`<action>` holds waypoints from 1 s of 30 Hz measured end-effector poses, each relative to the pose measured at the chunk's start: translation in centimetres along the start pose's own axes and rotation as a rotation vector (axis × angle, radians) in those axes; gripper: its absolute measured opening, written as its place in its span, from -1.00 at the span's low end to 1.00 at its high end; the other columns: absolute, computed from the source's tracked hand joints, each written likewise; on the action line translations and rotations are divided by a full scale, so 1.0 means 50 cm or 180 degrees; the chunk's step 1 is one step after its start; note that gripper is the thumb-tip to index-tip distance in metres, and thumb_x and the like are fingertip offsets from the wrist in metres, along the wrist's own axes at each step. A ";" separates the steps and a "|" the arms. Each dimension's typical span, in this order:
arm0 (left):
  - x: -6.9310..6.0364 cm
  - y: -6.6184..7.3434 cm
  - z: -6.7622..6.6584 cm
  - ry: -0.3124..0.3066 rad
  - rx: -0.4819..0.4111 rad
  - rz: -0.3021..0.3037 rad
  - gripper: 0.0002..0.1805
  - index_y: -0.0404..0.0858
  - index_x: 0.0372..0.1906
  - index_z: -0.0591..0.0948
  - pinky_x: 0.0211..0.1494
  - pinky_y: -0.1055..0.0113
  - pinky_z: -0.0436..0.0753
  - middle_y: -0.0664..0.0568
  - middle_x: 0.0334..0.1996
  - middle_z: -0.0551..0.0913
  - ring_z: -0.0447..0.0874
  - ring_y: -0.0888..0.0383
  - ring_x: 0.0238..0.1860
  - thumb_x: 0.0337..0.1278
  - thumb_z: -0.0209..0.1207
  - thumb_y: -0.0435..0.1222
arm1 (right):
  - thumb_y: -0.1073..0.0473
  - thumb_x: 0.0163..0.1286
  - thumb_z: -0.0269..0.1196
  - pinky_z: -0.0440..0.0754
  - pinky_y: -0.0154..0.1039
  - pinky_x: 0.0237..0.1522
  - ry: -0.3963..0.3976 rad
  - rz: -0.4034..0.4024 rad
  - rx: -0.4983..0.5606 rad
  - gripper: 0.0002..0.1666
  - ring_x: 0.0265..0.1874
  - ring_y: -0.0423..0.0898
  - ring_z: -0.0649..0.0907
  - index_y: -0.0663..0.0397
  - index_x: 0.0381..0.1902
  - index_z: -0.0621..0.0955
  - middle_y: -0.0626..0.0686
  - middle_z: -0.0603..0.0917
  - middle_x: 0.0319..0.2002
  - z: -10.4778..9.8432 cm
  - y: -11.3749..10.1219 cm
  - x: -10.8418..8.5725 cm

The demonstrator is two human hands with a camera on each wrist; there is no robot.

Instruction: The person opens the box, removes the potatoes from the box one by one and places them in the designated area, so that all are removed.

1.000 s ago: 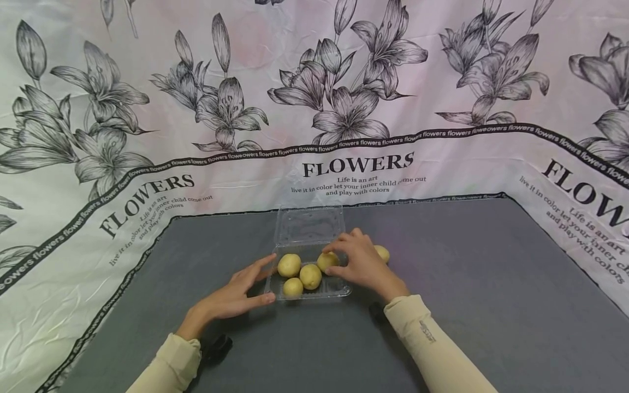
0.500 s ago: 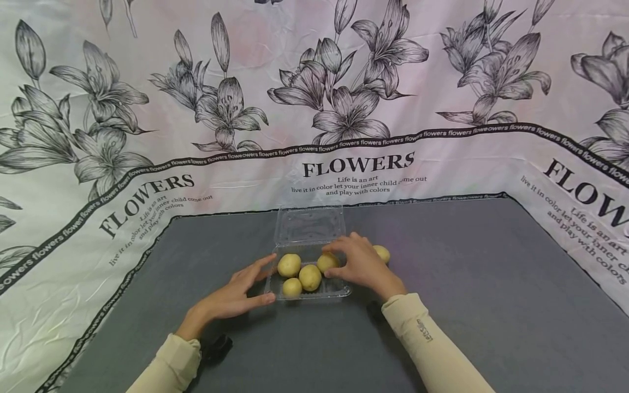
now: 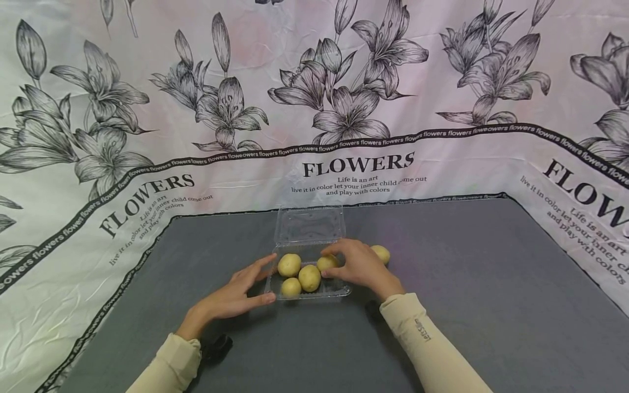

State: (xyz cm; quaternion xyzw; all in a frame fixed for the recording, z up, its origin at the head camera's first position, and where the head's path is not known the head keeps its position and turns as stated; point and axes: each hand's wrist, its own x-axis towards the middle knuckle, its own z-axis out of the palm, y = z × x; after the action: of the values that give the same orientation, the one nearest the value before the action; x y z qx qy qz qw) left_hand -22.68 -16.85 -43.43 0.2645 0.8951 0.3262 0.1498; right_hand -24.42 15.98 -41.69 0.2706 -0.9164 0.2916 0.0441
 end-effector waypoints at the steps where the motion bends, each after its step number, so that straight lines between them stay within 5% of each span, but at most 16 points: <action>1: 0.000 0.000 0.000 -0.0002 -0.0001 0.0001 -0.01 0.28 0.65 -0.14 0.61 -0.26 -0.19 0.22 0.59 0.20 -0.20 0.02 0.68 0.32 0.16 0.25 | 0.01 0.25 0.50 0.52 0.21 0.30 -0.0011 0.0014 0.0010 -0.49 0.27 0.22 0.60 0.06 0.12 0.73 0.06 0.75 0.12 0.001 0.000 0.000; 11: 0.000 -0.001 0.001 -0.0012 0.0006 -0.0036 -0.01 0.30 0.65 -0.16 0.61 -0.27 -0.21 0.22 0.59 0.18 -0.21 0.02 0.69 0.32 0.16 0.26 | -0.01 0.23 0.52 0.65 0.09 0.13 -0.0120 0.0111 0.0086 -0.48 0.09 0.10 0.70 0.02 0.11 0.73 0.05 0.76 0.07 0.004 0.000 0.004; 30: 0.001 0.000 0.002 -0.0012 0.0026 -0.0047 -0.01 0.32 0.64 -0.16 0.62 -0.26 -0.22 0.22 0.59 0.19 -0.22 0.03 0.69 0.32 0.15 0.26 | 0.05 0.21 0.53 0.61 0.15 0.19 -0.0080 0.0137 0.0277 -0.52 0.13 0.12 0.69 -0.01 0.09 0.74 0.03 0.77 0.08 0.009 0.006 -0.003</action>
State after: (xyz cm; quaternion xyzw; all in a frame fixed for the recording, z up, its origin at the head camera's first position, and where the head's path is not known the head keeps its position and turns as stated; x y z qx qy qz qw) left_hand -22.71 -16.78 -43.51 0.2592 0.8980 0.3210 0.1528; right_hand -24.41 15.99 -42.27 0.2561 -0.9089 0.3287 0.0145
